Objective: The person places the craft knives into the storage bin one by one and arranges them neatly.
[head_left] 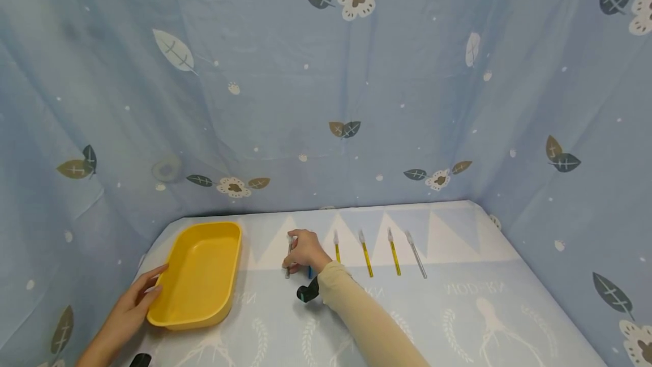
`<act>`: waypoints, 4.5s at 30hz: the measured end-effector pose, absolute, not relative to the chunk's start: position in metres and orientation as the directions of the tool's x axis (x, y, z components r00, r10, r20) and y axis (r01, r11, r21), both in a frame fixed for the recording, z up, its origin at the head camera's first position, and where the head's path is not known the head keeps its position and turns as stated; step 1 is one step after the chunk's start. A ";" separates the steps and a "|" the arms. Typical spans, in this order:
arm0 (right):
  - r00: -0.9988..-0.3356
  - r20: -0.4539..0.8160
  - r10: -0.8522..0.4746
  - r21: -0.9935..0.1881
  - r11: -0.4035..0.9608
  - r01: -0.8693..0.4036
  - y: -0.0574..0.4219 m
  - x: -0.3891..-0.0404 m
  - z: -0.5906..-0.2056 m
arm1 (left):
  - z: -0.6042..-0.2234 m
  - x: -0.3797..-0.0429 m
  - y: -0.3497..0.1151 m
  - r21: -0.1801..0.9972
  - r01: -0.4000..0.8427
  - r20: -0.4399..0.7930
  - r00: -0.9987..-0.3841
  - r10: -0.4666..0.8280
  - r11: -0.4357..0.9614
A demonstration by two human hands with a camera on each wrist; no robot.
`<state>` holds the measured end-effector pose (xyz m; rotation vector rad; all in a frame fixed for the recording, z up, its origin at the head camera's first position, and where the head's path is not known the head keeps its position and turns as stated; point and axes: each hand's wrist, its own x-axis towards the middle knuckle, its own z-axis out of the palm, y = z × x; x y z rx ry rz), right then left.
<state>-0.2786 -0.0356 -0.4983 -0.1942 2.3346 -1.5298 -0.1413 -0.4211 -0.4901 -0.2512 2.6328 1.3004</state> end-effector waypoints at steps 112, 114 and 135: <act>-0.871 -0.225 -0.436 -0.941 -0.135 0.311 -0.218 -0.254 -0.449 | -0.489 -0.135 -0.421 0.786 -0.046 -0.038 -0.999 -0.026 0.617; -0.871 -0.239 -0.428 -0.941 -0.121 0.318 -0.222 -0.253 -0.450 | -0.488 -0.136 -0.420 0.781 -0.052 -0.042 -0.999 -0.030 0.622; -0.902 -0.326 -0.284 -0.941 0.184 0.283 -0.250 -0.254 -0.469 | -0.485 -0.133 -0.422 0.813 -0.080 -0.074 -0.997 -0.033 0.576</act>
